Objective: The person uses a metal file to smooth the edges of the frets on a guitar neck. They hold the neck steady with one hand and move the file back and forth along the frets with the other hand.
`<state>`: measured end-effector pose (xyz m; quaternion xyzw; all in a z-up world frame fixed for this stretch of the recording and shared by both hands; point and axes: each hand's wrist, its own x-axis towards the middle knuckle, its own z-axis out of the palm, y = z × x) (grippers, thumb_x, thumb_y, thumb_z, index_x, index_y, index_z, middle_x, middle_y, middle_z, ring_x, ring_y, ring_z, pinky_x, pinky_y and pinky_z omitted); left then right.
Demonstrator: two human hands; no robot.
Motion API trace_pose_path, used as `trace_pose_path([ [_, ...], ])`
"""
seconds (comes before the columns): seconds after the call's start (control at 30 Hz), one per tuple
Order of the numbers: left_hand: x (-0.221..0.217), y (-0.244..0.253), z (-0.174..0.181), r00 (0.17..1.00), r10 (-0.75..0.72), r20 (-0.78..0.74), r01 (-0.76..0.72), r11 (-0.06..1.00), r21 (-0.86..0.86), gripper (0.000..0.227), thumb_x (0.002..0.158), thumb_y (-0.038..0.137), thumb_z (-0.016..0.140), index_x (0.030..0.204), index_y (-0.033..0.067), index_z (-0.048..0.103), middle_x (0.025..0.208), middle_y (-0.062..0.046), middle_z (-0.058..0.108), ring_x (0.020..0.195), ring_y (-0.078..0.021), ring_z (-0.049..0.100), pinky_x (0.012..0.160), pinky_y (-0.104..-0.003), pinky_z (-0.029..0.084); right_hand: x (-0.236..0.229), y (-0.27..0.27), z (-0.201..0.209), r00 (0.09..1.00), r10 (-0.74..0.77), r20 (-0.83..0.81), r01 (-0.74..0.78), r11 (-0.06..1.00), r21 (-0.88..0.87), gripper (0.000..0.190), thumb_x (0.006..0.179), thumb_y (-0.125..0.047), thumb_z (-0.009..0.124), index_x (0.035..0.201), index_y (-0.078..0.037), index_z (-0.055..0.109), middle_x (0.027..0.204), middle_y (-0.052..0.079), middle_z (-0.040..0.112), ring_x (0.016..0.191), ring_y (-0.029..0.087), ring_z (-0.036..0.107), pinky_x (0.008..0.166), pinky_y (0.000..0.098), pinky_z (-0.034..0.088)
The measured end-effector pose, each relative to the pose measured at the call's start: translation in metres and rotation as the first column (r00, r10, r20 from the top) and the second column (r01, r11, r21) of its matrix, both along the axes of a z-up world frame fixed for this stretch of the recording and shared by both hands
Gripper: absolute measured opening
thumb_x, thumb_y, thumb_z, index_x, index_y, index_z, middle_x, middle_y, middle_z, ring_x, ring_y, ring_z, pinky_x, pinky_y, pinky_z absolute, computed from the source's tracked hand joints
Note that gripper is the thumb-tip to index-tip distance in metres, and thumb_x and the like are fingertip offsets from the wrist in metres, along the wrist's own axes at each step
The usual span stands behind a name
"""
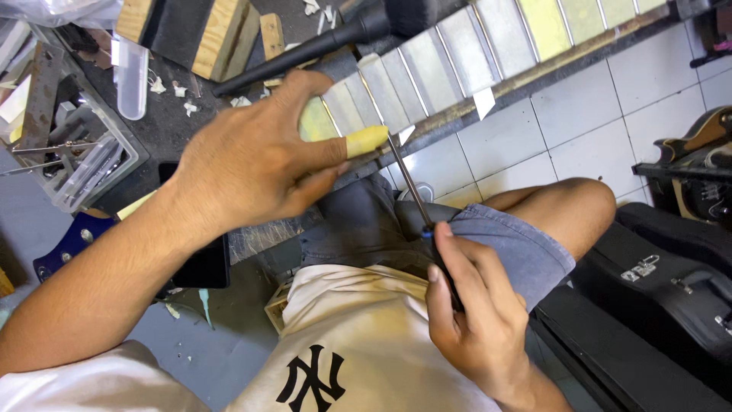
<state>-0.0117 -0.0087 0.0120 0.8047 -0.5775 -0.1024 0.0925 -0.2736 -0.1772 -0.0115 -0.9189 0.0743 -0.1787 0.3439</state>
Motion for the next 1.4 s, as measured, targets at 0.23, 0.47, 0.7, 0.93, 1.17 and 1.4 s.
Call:
trace_pose_path([
  [0.23, 0.003, 0.002, -0.003, 0.997, -0.069, 0.035, 0.071, 0.996, -0.062, 0.022, 0.104, 0.034, 0.07, 0.11, 0.0149, 0.079, 0.13, -0.022, 0.051, 0.074, -0.0353, 0.065, 0.034, -0.045, 0.056, 0.047, 0.0, 0.015, 0.987, -0.023, -0.161, 0.006, 0.994, -0.106, 0.044, 0.108, -0.009, 0.062, 0.151, -0.001, 0.059, 0.119, 0.012, 0.066, 0.101, 0.03, 0.071, 0.07, 0.0456, 0.058],
  [0.47, 0.005, 0.002, -0.004, 0.995, -0.075, 0.07, 0.084, 0.988, -0.132, 0.019, 0.103, 0.029, 0.071, 0.116, 0.0159, 0.077, 0.127, -0.022, 0.051, 0.073, -0.0344, 0.065, 0.033, -0.044, 0.053, 0.019, -0.004, 0.019, 0.992, 0.024, -0.128, -0.028, 0.999, -0.028, 0.043, 0.108, -0.005, 0.06, 0.15, 0.003, 0.058, 0.122, 0.016, 0.067, 0.101, 0.028, 0.07, 0.085, 0.0378, 0.058],
  [0.7, 0.003, 0.005, -0.004, 0.991, -0.091, 0.1, 0.106, 0.983, -0.149, 0.022, 0.1, 0.028, 0.077, 0.118, 0.0149, 0.079, 0.129, -0.02, 0.051, 0.077, -0.034, 0.065, 0.034, -0.043, 0.052, 0.082, 0.0, 0.021, 0.983, 0.063, -0.172, -0.068, 0.997, -0.025, 0.048, 0.113, -0.005, 0.057, 0.16, 0.001, 0.046, 0.111, 0.017, 0.057, 0.084, 0.036, 0.062, 0.06, 0.0479, 0.051],
  [0.93, 0.005, 0.004, -0.007, 0.994, -0.065, 0.089, 0.079, 0.985, -0.154, 0.021, 0.096, 0.029, 0.081, 0.114, 0.0183, 0.081, 0.13, -0.019, 0.053, 0.077, -0.0323, 0.068, 0.031, -0.044, 0.053, 0.023, -0.003, 0.023, 0.988, 0.05, -0.143, -0.055, 0.998, -0.026, 0.043, 0.11, -0.006, 0.057, 0.152, 0.006, 0.055, 0.117, 0.015, 0.067, 0.099, 0.027, 0.069, 0.085, 0.0356, 0.057],
  [1.17, 0.004, 0.008, -0.007, 0.986, -0.106, 0.126, 0.129, 0.972, -0.197, 0.016, 0.102, 0.027, 0.079, 0.107, 0.0119, 0.08, 0.133, -0.024, 0.054, 0.076, -0.0346, 0.068, 0.036, -0.043, 0.053, 0.073, 0.002, 0.026, 0.987, 0.065, -0.146, -0.068, 0.998, -0.015, 0.045, 0.113, -0.005, 0.057, 0.157, 0.004, 0.05, 0.11, 0.017, 0.059, 0.086, 0.035, 0.062, 0.069, 0.0475, 0.052],
  [1.4, 0.004, 0.008, -0.011, 0.989, -0.067, 0.13, 0.088, 0.983, -0.164, 0.022, 0.097, 0.032, 0.082, 0.11, 0.015, 0.078, 0.135, -0.019, 0.055, 0.079, -0.0358, 0.07, 0.037, -0.046, 0.054, 0.027, 0.004, 0.016, 0.994, 0.003, -0.113, -0.008, 0.999, -0.039, 0.042, 0.11, -0.005, 0.059, 0.151, 0.003, 0.057, 0.123, 0.016, 0.068, 0.107, 0.027, 0.072, 0.08, 0.0378, 0.059],
])
